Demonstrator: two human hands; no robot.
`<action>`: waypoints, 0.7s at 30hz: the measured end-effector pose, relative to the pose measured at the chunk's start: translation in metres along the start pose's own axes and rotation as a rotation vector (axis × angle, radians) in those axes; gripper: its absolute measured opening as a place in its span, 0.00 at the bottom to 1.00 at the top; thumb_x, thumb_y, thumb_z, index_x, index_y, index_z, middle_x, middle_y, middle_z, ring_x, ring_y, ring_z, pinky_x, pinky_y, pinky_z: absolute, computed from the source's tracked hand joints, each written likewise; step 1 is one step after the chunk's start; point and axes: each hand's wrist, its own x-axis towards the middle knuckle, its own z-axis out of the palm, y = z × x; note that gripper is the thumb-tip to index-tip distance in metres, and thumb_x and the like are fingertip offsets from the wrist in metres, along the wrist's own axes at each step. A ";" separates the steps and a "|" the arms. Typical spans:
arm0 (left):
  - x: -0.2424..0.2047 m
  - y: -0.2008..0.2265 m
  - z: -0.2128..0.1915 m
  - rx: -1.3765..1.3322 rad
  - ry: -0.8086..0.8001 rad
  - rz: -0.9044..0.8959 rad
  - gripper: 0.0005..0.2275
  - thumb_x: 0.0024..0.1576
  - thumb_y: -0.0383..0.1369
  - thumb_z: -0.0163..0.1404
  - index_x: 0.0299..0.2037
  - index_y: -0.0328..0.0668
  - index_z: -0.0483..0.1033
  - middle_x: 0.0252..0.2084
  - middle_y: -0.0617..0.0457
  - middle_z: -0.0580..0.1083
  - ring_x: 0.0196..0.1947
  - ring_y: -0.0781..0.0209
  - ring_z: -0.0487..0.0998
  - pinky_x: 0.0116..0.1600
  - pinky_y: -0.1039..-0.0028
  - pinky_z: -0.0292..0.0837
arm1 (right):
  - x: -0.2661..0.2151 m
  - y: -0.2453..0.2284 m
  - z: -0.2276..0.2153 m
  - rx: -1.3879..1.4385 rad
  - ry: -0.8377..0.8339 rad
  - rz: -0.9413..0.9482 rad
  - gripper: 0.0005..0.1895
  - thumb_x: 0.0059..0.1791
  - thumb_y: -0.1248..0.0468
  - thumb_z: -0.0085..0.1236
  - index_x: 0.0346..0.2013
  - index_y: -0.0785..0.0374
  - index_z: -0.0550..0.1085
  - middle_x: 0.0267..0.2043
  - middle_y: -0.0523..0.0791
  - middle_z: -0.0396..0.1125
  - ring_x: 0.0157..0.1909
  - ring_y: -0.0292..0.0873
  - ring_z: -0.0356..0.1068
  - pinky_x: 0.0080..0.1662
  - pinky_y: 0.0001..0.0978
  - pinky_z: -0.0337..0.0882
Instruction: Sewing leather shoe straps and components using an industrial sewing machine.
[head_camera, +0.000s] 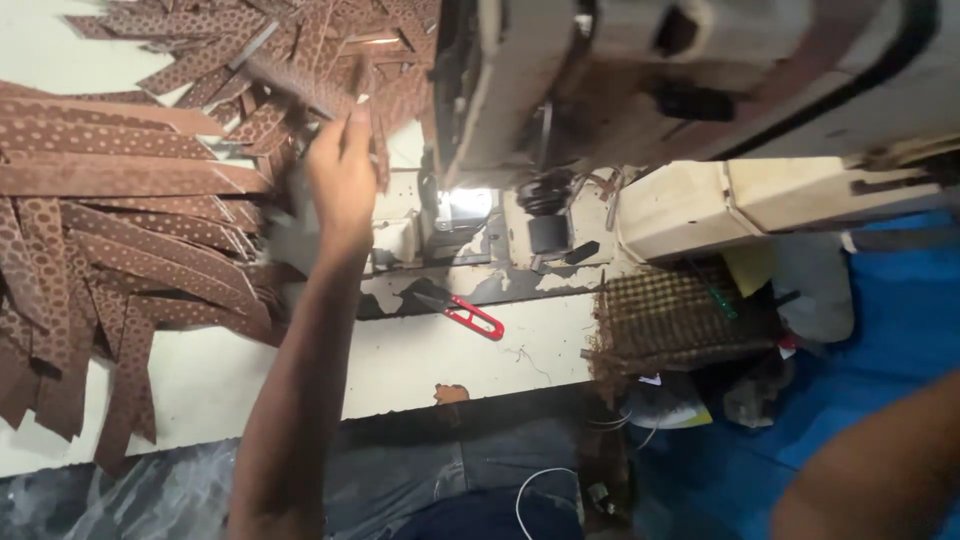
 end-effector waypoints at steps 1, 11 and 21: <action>0.000 -0.008 -0.004 0.010 -0.002 -0.043 0.13 0.67 0.40 0.44 0.37 0.39 0.76 0.23 0.58 0.70 0.20 0.71 0.68 0.24 0.77 0.62 | -0.008 0.002 0.009 -0.028 0.009 -0.009 0.12 0.53 0.77 0.61 0.47 0.62 0.74 0.50 0.44 0.73 0.45 0.47 0.78 0.50 0.40 0.79; -0.185 -0.030 -0.019 0.202 0.096 -0.148 0.16 0.69 0.40 0.42 0.36 0.35 0.74 0.24 0.57 0.71 0.21 0.71 0.67 0.27 0.78 0.62 | -0.083 -0.044 0.231 0.441 -0.486 0.731 0.15 0.49 0.59 0.67 0.44 0.66 0.78 0.31 0.49 0.76 0.25 0.44 0.75 0.33 0.34 0.72; -0.235 -0.004 0.068 0.386 -0.211 -0.184 0.12 0.63 0.32 0.48 0.54 0.38 0.78 0.42 0.52 0.79 0.40 0.68 0.78 0.34 0.74 0.74 | -0.140 -0.082 0.134 0.848 -0.271 0.685 0.05 0.51 0.66 0.62 0.39 0.63 0.75 0.35 0.45 0.71 0.31 0.40 0.71 0.36 0.33 0.72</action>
